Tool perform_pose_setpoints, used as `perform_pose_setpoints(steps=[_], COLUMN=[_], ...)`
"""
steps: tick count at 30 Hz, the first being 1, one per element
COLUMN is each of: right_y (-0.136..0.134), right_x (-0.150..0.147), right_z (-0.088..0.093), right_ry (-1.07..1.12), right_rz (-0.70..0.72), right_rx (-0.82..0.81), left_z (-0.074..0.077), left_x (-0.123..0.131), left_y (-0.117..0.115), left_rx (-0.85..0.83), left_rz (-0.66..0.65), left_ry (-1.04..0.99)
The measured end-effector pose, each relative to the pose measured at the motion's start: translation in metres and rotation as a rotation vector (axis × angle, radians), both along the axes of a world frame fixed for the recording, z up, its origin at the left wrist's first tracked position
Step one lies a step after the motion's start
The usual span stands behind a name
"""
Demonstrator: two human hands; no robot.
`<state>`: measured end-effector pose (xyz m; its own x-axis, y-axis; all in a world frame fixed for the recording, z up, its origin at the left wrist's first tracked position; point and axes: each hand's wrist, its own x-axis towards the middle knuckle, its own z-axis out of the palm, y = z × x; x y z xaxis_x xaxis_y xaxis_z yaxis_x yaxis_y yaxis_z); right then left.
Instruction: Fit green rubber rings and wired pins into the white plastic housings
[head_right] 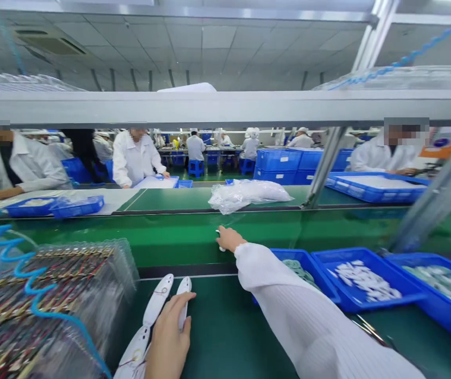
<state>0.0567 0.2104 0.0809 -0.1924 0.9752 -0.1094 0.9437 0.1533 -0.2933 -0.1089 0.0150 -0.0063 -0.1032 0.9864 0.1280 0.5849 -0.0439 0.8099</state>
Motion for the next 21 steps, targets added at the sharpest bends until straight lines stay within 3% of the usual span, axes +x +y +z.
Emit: perform_pose_setpoints(steps=[4, 8, 12, 16, 21], right_y=[-0.037, -0.106, -0.157, -0.166, -0.181], right_x=[0.048, 0.123, 0.194, 0.254, 0.283], right_z=[0.035, 0.052, 0.033, 0.006, -0.008], right_ry=[0.054, 0.053, -0.007, -0.069, -0.092], right_rz=[0.057, -0.041, -0.208, -0.401, -0.477], right_rx=[0.031, 0.109, 0.118, 0.120, 0.032], left_z=[0.000, -0.003, 0.001, 0.012, 0.024], left_x=[0.016, 0.045, 0.083, 0.121, 0.155], left_y=[-0.003, -0.013, -0.022, -0.018, -0.002], left_rx=[-0.004, 0.032, 0.040, 0.015, -0.010], left_rz=[-0.145, -0.261, -0.314, -0.453, -0.565], left_ry=[0.051, 0.082, 0.046, 0.115, 0.192])
